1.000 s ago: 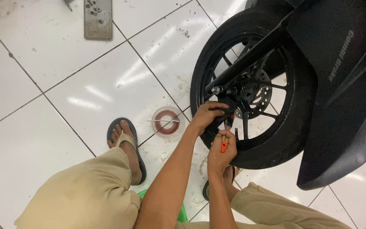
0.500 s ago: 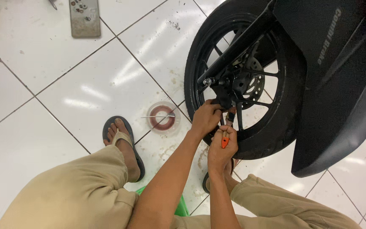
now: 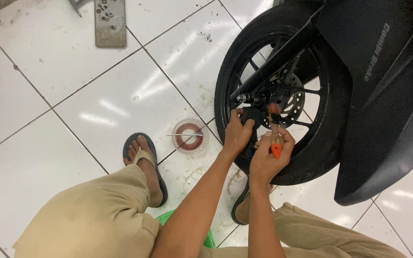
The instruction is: The person sits on the floor and uses a black cloth and an orange-handled tool to clean the front wheel and brake disc of a scooter. The person wipes the rim and disc, then folds the cloth.
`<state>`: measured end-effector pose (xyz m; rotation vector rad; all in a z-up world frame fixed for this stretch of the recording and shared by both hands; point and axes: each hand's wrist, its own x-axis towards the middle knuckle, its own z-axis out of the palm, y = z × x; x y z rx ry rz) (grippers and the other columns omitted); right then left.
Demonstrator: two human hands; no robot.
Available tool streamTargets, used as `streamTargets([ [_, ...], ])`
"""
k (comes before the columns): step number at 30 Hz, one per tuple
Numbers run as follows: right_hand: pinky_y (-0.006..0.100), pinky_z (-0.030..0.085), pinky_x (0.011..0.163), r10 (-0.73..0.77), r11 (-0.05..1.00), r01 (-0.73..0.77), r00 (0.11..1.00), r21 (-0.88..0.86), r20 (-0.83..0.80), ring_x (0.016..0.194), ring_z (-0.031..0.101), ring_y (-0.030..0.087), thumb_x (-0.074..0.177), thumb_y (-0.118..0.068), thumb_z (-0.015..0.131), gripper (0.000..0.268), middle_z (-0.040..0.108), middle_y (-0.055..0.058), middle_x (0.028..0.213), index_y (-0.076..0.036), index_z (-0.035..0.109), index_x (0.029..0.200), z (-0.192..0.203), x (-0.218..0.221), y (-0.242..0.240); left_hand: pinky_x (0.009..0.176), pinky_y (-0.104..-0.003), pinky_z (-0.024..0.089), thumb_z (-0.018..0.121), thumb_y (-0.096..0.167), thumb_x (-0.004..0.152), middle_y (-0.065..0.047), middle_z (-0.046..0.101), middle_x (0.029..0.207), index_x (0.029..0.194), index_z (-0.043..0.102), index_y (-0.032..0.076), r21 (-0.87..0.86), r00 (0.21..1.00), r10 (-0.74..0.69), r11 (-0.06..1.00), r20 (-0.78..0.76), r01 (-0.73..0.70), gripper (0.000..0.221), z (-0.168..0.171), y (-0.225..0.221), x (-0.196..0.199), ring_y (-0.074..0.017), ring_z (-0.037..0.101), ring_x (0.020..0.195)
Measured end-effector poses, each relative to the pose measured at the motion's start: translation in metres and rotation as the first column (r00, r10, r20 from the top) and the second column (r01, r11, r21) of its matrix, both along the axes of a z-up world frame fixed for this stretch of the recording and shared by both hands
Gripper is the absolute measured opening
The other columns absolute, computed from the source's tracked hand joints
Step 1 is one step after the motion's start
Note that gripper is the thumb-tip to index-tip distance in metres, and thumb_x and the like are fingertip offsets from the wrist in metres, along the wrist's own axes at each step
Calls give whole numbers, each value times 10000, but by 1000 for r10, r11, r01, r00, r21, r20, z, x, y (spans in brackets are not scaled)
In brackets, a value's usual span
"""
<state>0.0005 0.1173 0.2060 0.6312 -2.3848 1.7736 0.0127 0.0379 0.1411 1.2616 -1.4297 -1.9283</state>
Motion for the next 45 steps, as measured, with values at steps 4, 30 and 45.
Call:
streamTargets([
  [4, 289, 594, 534, 37, 998, -36, 999, -60, 5, 611, 670, 190, 963, 2, 617, 214, 691, 210, 811, 26, 593, 1174, -6, -28, -13, 830, -671, 517, 572, 227, 887, -341, 683, 1065, 1247, 632, 25, -69, 997, 3, 998, -81, -9, 417, 14, 2, -4, -556, 665, 1065],
  [30, 236, 521, 463, 187, 967, -208, 972, 150, 143, 611, 580, 154, 1040, -34, 531, 190, 603, 137, 827, 47, 638, 1176, 38, -51, -13, 691, -547, 605, 599, 131, 982, -204, 698, 969, 1180, 683, 87, -313, 943, 283, 892, -175, -325, 220, 32, 11, -8, -457, 709, 909],
  [45, 247, 555, 496, 48, 986, -43, 998, -159, 28, 648, 607, 163, 1117, -88, 487, 210, 613, 138, 850, 28, 543, 1282, 42, -23, 9, 709, -472, 553, 545, 285, 1013, -50, 596, 1322, 1353, 621, 254, -846, 989, -67, 512, 130, 146, 349, 35, 0, -33, -337, 656, 1016],
])
